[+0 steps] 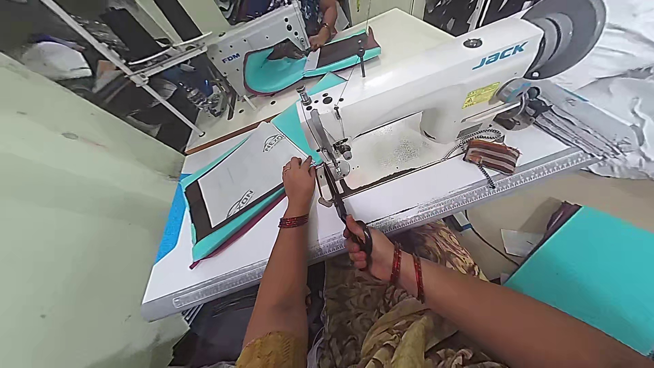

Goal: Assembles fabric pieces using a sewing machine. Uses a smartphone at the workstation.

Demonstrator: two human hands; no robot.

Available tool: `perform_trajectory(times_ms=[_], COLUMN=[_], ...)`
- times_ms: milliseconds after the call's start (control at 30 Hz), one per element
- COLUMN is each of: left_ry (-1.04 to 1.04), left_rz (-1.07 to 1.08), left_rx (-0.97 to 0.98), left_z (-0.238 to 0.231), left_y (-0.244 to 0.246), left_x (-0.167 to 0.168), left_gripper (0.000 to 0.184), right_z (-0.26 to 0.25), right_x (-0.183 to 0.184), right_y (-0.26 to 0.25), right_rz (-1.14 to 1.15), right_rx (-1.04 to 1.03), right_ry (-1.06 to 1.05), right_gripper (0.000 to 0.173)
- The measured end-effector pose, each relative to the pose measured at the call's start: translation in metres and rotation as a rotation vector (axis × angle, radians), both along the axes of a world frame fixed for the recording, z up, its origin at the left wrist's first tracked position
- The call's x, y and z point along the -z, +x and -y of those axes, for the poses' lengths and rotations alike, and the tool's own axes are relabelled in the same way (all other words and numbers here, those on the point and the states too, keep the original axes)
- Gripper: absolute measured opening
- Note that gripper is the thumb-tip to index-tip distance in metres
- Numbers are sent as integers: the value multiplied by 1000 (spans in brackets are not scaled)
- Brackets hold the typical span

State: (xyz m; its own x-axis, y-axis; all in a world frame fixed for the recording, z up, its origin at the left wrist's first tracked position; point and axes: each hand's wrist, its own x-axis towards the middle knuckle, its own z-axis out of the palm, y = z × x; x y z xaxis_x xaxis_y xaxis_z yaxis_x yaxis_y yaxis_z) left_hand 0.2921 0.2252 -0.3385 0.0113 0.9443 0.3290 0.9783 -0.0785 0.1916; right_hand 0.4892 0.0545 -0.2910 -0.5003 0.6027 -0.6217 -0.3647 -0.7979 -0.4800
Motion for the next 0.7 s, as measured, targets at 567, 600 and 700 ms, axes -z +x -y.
perform_trajectory(times_ms=[567,600,700], left_ry=[110,82,32], left_rz=[61,70,160], left_rx=[-296,-346,-621], left_z=[163,168,171], left_y=[-142,-148,-176], left_x=[-17,-22,-41], left_gripper=[38,38,44], right_z=[-28,-41,-74], right_x=[-21,-25,-28], right_y=[139,137,129], right_rz=[1346,1452,1717], right_rx=[-575,-600,-626], right_ry=[609,619,631], right_gripper=[46,47,46])
